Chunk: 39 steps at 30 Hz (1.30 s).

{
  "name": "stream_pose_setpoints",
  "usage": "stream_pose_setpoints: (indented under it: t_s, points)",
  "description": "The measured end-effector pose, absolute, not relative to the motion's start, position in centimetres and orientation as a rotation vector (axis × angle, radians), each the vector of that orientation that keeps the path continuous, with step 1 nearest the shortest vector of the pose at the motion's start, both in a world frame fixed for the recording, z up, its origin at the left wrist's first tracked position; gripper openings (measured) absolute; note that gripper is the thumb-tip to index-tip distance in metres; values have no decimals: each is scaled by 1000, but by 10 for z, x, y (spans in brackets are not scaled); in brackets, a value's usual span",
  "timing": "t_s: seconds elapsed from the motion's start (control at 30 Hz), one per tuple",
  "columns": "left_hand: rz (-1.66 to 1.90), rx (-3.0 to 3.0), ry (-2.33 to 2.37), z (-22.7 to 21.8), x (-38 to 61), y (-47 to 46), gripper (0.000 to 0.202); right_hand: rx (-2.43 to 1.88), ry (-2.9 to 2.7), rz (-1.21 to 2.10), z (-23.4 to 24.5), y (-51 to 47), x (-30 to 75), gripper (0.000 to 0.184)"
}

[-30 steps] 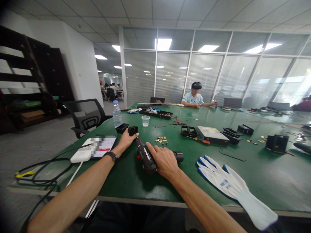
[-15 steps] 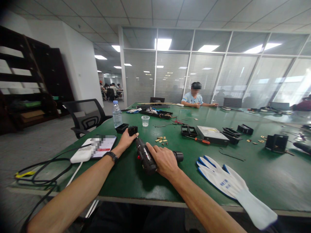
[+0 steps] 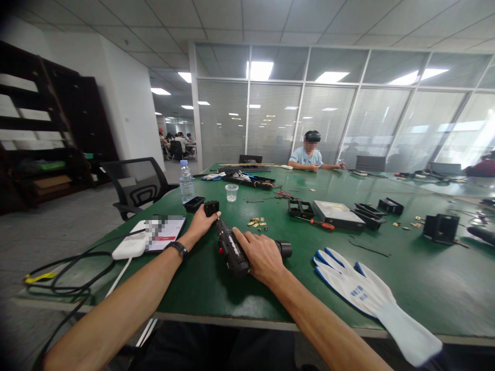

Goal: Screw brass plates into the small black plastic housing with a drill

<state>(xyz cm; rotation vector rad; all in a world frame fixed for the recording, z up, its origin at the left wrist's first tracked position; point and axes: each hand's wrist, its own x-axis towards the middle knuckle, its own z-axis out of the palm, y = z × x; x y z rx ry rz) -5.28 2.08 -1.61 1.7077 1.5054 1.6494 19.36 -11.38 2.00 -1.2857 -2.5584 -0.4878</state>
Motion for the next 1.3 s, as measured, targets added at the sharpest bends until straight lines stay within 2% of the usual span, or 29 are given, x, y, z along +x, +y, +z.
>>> stream_pose_setpoints:
  t_s: [1.3]
  points:
    - [1662,1719,1553,-14,-53,20,39,-1267,-2557,-509,20,-113,194,75]
